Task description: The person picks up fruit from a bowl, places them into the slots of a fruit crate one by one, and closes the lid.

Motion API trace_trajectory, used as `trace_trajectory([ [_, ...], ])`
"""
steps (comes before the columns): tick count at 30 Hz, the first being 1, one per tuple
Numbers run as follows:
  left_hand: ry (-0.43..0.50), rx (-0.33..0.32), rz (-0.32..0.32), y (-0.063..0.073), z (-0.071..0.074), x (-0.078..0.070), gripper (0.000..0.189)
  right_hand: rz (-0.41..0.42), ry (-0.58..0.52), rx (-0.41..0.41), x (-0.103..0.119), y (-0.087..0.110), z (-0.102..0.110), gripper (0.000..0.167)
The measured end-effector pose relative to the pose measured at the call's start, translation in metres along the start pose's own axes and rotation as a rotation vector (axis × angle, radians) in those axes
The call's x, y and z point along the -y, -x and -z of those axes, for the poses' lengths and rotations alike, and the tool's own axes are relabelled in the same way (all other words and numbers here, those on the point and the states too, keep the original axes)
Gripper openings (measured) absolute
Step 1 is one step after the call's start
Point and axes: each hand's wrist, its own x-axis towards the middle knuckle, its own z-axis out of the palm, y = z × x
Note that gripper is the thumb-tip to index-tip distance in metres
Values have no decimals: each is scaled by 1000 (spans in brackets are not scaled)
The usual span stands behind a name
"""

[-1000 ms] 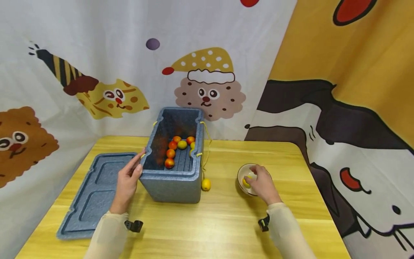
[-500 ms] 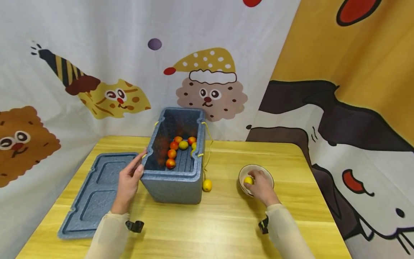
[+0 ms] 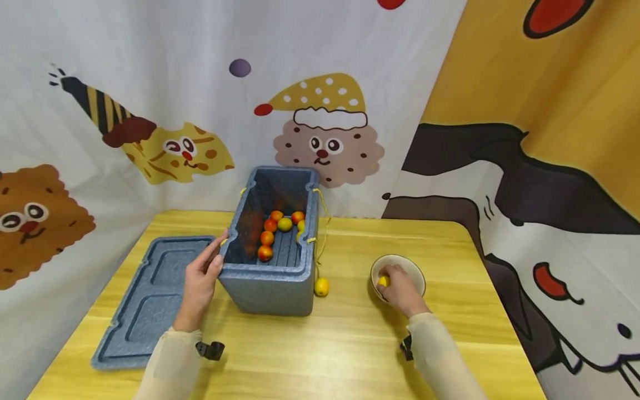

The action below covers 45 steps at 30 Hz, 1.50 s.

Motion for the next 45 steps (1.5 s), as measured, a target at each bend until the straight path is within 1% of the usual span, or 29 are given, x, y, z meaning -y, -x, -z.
trace_trajectory([
  [6, 7, 1, -6, 0, 1, 2, 44, -5, 16, -2, -1, -1, 0, 23],
  [13, 23, 10, -37, -1, -1, 0, 41, -16, 31, -3, -3, -2, 0, 24],
  [17, 28, 8, -41, -2, -1, 1, 41, -16, 35, -5, -3, -2, 0, 24],
  [21, 18, 5, -34, -2, -1, 2, 42, 1, 34, -23, -1, -3, 4, 25],
  [23, 14, 3, -29, -2, 0, 2, 43, 16, 35, -49, 2, -3, 8, 27],
  [26, 10, 2, -27, -3, 0, 1, 45, 24, 11, -85, 9, -4, 19, 30],
  [30, 5, 1, -20, -1, 0, 0, 47, 5, -49, -115, 21, -8, 34, 33],
  [34, -8, -6, -17, -1, -1, -1, 47, 16, -113, -153, 35, -15, 48, 33],
  [39, -21, -12, -17, -3, -1, -5, 47, 78, -209, -239, 60, -24, 60, 33],
  [42, -30, -7, -11, -4, -4, -13, 46, 129, -225, -279, 75, -26, 65, 33],
  [44, -31, -6, -6, -4, -6, -18, 46, 156, -228, -292, 84, -27, 68, 31],
  [45, -24, -6, -10, -4, -6, -17, 44, 167, -229, -295, 88, -27, 69, 30],
])
